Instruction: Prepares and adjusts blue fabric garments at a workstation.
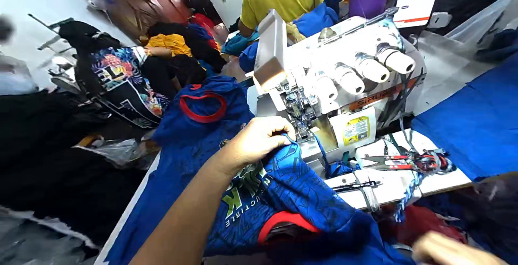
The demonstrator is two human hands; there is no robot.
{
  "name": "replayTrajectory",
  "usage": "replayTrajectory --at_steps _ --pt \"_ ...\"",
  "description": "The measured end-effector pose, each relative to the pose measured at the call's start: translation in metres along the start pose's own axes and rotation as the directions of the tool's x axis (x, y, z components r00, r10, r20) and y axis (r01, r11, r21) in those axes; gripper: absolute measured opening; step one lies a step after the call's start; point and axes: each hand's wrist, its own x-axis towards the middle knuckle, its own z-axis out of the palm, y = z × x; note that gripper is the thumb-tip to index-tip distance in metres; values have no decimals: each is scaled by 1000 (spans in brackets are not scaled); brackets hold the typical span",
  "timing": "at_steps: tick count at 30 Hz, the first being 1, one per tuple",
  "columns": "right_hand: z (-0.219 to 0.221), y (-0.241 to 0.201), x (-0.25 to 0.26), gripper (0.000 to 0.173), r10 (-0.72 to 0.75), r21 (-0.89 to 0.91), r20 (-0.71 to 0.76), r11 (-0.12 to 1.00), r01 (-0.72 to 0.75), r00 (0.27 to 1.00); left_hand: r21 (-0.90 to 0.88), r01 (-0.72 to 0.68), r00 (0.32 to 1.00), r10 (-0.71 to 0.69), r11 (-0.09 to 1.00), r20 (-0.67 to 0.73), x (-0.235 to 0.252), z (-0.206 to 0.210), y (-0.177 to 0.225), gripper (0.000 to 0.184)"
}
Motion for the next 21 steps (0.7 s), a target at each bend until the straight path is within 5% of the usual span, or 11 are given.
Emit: replayTrajectory --at_steps 3,6,13,17,21 --pt "1 -38 52 23 -241 -35 -342 969 244 908 -83 10 998 -15 997 -57 -4 7 7 13" --pt "31 -51 105 31 -329 -149 -567 943 298 756 1 -54 987 53 999 -153 -6 15 10 13" --pt "47 -56 127 38 -135 105 -586 965 241 799 361 -223 865 355 906 -355 -1 52 17 11" --pt "51 -50 123 42 -87 246 -616 923 296 783 646 -128 829 439 753 -347 -2 62 18 13" --pt "50 -51 123 45 -120 296 -617 880 371 777 748 4 874 361 663 -325 -21 64 28 18"
